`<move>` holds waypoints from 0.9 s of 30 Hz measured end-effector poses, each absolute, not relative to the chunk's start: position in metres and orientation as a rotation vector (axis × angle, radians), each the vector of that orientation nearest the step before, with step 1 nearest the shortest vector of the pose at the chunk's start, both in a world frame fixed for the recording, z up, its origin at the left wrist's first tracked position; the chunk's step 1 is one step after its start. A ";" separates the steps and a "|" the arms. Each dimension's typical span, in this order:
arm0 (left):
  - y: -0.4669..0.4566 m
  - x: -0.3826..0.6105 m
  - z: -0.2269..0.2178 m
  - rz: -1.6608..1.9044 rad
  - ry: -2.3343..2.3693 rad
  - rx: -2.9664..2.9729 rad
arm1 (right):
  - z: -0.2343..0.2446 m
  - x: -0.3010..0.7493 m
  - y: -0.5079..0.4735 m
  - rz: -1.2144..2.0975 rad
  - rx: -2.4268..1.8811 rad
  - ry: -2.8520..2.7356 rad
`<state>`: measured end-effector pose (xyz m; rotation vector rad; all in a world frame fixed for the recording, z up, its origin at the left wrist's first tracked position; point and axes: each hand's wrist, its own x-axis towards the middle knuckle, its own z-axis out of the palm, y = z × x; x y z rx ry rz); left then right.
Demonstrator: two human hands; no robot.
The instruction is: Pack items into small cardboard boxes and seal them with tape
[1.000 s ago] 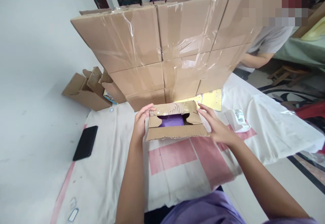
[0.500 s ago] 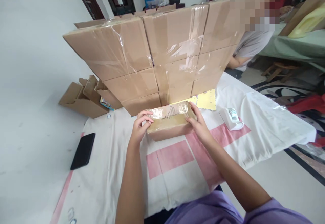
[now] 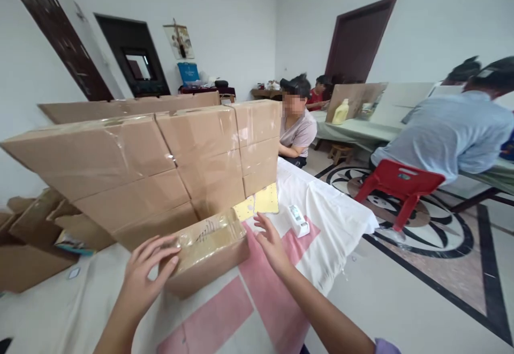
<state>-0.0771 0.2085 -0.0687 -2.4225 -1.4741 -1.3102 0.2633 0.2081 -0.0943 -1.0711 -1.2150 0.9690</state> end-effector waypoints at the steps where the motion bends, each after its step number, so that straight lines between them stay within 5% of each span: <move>1: 0.208 -0.076 -0.070 -1.268 -1.468 -2.412 | -0.096 0.276 0.204 0.892 -1.093 -1.227; 9: 0.198 -0.072 -0.084 -1.161 -1.600 -2.347 | -0.114 0.386 0.203 0.365 -1.378 -1.120; 23: 0.175 -0.047 -0.055 -0.849 -1.759 -2.222 | -0.153 0.416 0.226 0.567 -1.377 -1.068; 27: 0.152 -0.033 -0.034 -0.989 -1.621 -2.208 | -0.152 0.417 0.226 0.557 -1.390 -1.085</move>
